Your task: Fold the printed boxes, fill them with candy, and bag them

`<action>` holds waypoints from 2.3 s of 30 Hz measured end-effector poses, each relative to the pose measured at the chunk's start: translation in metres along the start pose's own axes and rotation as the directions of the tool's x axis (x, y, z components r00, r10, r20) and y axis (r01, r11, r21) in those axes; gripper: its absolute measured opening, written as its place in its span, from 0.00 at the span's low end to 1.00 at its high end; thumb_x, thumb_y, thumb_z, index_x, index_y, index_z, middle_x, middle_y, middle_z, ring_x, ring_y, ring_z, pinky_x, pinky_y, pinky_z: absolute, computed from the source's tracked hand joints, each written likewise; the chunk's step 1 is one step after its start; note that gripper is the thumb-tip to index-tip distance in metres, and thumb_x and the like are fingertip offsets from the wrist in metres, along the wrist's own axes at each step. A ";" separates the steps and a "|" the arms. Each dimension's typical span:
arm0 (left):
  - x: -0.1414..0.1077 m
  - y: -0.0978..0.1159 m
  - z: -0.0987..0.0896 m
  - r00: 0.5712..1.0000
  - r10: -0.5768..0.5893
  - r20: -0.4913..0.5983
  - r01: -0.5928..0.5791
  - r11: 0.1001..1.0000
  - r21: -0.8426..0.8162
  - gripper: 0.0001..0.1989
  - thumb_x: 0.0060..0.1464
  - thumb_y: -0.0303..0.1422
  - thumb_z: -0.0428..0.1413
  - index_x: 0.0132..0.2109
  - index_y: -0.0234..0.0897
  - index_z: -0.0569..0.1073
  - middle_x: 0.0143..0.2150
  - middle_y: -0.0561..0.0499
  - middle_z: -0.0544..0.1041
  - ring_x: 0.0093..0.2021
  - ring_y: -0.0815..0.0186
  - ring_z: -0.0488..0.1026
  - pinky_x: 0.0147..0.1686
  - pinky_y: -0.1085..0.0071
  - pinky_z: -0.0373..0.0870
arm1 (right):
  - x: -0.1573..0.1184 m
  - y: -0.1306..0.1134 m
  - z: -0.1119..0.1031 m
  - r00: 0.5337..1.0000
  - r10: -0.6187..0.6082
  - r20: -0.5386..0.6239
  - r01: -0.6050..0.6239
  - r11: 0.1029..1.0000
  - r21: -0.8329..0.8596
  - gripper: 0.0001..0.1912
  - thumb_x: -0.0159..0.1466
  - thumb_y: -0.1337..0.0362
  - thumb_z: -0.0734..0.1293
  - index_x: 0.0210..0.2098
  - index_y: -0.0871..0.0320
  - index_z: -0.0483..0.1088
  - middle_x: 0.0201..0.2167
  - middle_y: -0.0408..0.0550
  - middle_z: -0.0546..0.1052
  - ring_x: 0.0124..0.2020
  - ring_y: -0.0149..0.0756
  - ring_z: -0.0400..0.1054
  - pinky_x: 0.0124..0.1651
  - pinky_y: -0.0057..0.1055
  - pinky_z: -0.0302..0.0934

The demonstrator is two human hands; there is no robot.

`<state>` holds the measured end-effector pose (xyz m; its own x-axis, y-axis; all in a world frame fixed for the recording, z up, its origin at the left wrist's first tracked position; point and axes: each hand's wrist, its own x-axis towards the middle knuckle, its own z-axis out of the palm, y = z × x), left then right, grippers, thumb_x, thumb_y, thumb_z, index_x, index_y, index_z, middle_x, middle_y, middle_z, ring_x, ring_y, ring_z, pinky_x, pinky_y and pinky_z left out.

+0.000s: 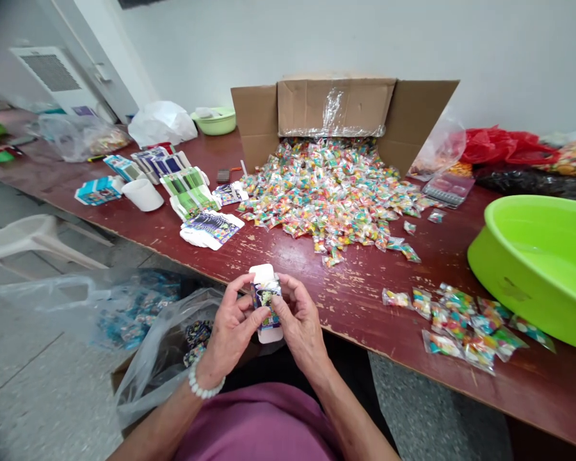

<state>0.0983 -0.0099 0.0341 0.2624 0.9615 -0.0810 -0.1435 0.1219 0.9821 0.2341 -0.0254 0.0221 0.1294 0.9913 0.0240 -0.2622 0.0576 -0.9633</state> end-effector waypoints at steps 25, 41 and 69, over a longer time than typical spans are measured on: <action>0.000 -0.003 -0.001 0.875 -0.450 0.178 0.478 0.862 -0.169 0.30 0.59 0.58 0.45 0.40 0.32 0.70 0.27 0.47 0.75 0.16 0.67 0.71 0.15 0.74 0.64 | 0.009 -0.012 -0.025 0.963 -0.134 0.233 0.227 0.870 -0.437 0.12 0.67 0.57 0.65 0.35 0.57 0.76 0.33 0.48 0.77 0.32 0.35 0.72 0.38 0.31 0.64; 0.003 -0.004 -0.005 0.937 -0.292 0.193 0.287 0.956 0.054 0.37 0.60 0.59 0.42 0.52 0.30 0.73 0.25 0.47 0.75 0.17 0.69 0.69 0.17 0.75 0.63 | 0.015 -0.024 -0.014 0.969 0.147 0.198 -0.126 0.985 -0.116 0.14 0.59 0.54 0.73 0.29 0.57 0.71 0.33 0.47 0.81 0.19 0.29 0.69 0.23 0.28 0.64; 0.075 -0.004 -0.047 0.973 -0.124 -0.193 0.112 0.991 -0.070 0.30 0.38 0.31 0.71 0.50 0.34 0.72 0.38 0.49 0.78 0.32 0.67 0.75 0.26 0.75 0.73 | 0.102 0.005 -0.136 0.876 -0.244 -0.416 -0.142 0.694 -0.706 0.24 0.59 0.46 0.64 0.41 0.61 0.75 0.34 0.55 0.79 0.34 0.44 0.69 0.42 0.40 0.62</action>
<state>0.0735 0.0737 0.0159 0.0891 0.9683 -0.2335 -0.1799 0.2462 0.9524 0.3763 0.0596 -0.0169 0.5756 0.8047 0.1452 0.4746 -0.1841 -0.8607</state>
